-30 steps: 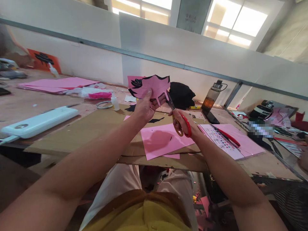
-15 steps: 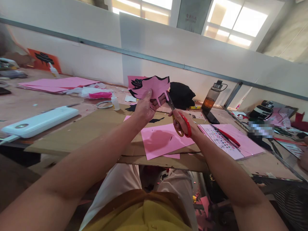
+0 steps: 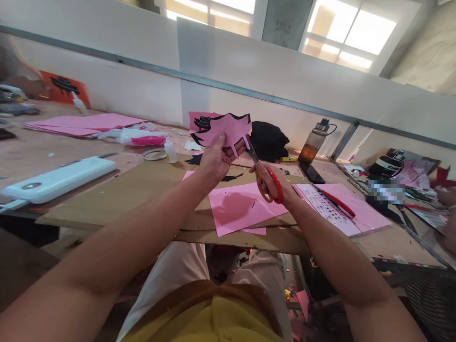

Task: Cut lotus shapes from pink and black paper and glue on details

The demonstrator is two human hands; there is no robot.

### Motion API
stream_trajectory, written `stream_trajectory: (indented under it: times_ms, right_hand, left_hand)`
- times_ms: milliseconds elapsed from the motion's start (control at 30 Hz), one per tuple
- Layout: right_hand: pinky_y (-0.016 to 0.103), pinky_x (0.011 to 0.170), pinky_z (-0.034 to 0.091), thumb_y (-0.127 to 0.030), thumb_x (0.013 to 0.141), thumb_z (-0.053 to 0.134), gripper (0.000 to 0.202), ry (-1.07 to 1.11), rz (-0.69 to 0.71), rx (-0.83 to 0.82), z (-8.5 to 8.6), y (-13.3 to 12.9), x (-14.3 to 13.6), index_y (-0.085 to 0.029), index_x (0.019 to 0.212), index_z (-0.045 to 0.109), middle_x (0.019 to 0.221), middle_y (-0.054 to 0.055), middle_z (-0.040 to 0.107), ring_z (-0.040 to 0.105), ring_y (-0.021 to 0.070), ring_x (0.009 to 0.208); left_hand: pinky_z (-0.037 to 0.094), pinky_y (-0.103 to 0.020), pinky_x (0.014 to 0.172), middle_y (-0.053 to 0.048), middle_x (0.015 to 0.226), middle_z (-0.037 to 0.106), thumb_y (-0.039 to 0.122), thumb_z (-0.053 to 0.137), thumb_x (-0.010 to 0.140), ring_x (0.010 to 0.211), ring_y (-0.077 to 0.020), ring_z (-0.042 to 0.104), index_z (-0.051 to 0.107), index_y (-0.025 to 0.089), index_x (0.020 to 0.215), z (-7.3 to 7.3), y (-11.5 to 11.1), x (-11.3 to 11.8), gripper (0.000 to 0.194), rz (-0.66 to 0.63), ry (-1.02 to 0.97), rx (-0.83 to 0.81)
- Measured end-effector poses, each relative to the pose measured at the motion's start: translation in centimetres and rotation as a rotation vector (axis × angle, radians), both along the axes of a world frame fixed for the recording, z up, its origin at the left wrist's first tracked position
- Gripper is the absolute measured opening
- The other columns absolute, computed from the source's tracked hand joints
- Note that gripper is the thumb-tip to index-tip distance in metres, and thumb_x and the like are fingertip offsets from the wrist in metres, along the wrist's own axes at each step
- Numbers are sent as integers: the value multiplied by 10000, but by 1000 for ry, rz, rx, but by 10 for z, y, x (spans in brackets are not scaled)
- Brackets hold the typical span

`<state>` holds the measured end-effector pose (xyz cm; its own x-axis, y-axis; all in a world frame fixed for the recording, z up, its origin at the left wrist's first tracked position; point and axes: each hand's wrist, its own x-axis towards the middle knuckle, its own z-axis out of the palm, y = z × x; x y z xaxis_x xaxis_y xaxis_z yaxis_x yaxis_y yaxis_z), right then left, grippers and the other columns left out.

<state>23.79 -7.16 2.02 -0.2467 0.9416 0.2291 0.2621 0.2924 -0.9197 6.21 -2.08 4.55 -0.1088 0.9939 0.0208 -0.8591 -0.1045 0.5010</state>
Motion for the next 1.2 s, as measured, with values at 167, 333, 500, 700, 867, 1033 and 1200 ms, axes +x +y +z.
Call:
stream_trajectory:
  times_ms: [167,333,500,700,867,1033,1200]
  right_hand:
    - [222,366,285,-899,875,596,679,22,3,-13,-1,-1,-1,-227,976,607,583,-65,478,401,93,407]
    - [225,370,292,-869,922,565,658,10,-1,27,-2,-1,0,-217,990,626,595,-58,497,420,94,408]
    - [222,386,325,-828,966,537,632,14,20,27,-2,-2,0,-205,1022,629,607,-57,505,435,96,429]
    - [243,402,340,-829,961,530,635,34,32,5,0,-6,-1,-206,1041,620,619,-40,513,453,120,458]
    - [262,405,346,-871,934,533,672,34,50,12,-1,-5,0,-214,1042,621,611,-34,509,454,131,463]
    - [248,396,342,-843,951,532,646,40,52,16,-3,-2,1,-209,1042,616,621,-42,522,446,114,446]
    - [230,393,341,-806,974,529,615,51,44,11,-5,0,1,-201,1033,621,601,-54,513,446,106,431]
  left_hand:
    - [622,-446,1088,-147,1099,859,259,610,1096,1109,-276,829,698,172,1178,0,0,0,149,-18,12,11]
    - [623,-470,1083,-154,1133,856,267,629,1088,1093,-283,833,687,179,1241,-2,2,0,186,-17,3,-3]
    - [632,-459,1069,-154,1107,859,263,590,1107,1056,-273,842,669,167,1258,-2,4,-1,196,-22,-26,-2]
    - [645,-459,1049,-148,1128,857,308,646,1086,1042,-277,845,677,189,1280,-3,4,-1,230,-18,-18,-10]
    - [636,-456,1069,-144,1129,856,302,649,1083,1068,-272,840,686,189,1259,-4,4,-1,212,-20,-18,-4]
    - [632,-461,1076,-147,1132,854,289,641,1086,1081,-277,837,685,185,1232,-4,4,-2,185,-24,-16,-8]
    - [640,-459,1060,-153,1138,854,284,619,1097,1065,-279,840,666,184,1287,-3,3,-2,220,-30,-26,-12]
